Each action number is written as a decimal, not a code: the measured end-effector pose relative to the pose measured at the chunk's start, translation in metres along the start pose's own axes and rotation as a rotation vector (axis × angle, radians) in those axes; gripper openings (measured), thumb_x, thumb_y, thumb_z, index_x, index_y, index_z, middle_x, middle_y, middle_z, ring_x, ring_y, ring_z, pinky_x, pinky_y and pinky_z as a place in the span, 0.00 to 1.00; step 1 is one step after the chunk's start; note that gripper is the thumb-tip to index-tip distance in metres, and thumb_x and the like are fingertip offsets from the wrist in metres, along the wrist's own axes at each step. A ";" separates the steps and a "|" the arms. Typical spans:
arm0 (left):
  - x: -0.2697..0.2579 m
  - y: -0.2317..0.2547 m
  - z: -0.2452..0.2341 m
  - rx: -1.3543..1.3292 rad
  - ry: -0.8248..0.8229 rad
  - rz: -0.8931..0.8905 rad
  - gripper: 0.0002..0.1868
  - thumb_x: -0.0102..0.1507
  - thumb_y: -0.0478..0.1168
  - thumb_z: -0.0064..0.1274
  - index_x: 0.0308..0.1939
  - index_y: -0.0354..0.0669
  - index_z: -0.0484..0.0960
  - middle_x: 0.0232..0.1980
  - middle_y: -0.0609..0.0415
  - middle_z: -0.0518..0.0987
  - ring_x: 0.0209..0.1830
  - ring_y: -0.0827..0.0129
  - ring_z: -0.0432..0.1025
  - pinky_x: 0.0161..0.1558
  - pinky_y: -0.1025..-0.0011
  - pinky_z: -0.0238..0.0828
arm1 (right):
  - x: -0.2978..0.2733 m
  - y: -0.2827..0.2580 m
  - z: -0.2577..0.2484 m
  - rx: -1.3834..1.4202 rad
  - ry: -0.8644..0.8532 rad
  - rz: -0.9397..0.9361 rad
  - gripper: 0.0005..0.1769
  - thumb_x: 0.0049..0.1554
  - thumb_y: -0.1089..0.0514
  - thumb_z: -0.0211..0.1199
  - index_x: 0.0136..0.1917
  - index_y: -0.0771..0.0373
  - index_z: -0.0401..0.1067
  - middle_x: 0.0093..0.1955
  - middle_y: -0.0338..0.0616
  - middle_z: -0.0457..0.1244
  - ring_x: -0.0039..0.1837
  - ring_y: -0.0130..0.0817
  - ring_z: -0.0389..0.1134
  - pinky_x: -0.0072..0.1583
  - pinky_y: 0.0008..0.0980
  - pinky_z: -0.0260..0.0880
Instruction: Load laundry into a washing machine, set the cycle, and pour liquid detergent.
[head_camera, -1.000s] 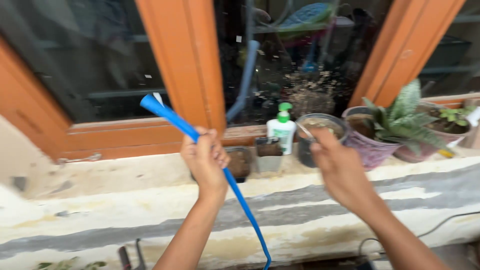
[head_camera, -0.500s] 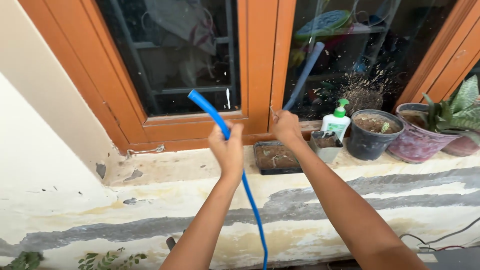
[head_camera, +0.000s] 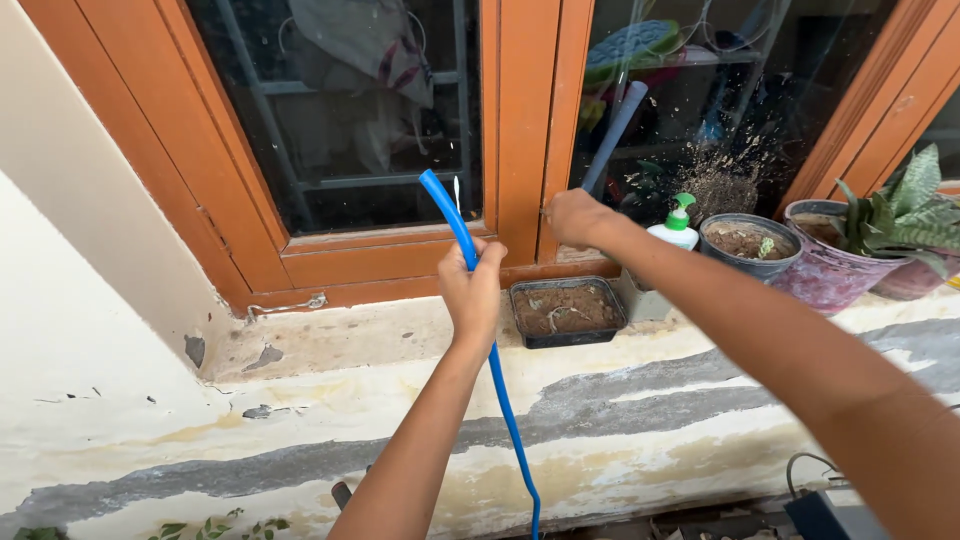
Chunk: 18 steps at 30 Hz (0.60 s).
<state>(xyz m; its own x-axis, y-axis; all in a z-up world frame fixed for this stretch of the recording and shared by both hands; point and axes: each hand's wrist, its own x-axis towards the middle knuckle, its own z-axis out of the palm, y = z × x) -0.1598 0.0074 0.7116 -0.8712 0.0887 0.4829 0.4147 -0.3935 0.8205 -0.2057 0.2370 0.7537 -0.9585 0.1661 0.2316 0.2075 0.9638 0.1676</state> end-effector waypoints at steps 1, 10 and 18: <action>0.003 -0.002 0.002 0.048 -0.001 -0.012 0.12 0.60 0.36 0.57 0.24 0.40 0.72 0.19 0.64 0.66 0.19 0.80 0.59 0.24 0.75 0.56 | -0.007 -0.002 -0.010 0.015 -0.095 -0.010 0.13 0.61 0.61 0.52 0.49 0.68 0.77 0.46 0.60 0.71 0.47 0.52 0.77 0.54 0.42 0.76; 0.055 -0.012 0.046 0.715 0.192 0.154 0.39 0.48 0.53 0.70 0.57 0.37 0.76 0.56 0.44 0.72 0.50 0.51 0.74 0.52 0.56 0.73 | -0.005 -0.005 -0.019 -0.056 -0.138 -0.009 0.13 0.48 0.69 0.64 0.49 0.68 0.79 0.48 0.61 0.70 0.56 0.53 0.73 0.56 0.42 0.74; 0.063 -0.012 0.083 0.686 0.302 0.168 0.36 0.54 0.49 0.65 0.63 0.38 0.71 0.56 0.42 0.73 0.51 0.44 0.75 0.52 0.52 0.74 | -0.013 0.000 -0.015 0.293 -0.096 0.060 0.13 0.56 0.64 0.55 0.49 0.70 0.78 0.47 0.64 0.70 0.53 0.54 0.74 0.55 0.45 0.74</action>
<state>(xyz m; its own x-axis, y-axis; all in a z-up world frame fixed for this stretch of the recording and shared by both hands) -0.1977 0.0942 0.7571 -0.7752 -0.2148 0.5941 0.5321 0.2847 0.7974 -0.1907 0.2313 0.7652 -0.9632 0.2299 0.1391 0.2124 0.9685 -0.1299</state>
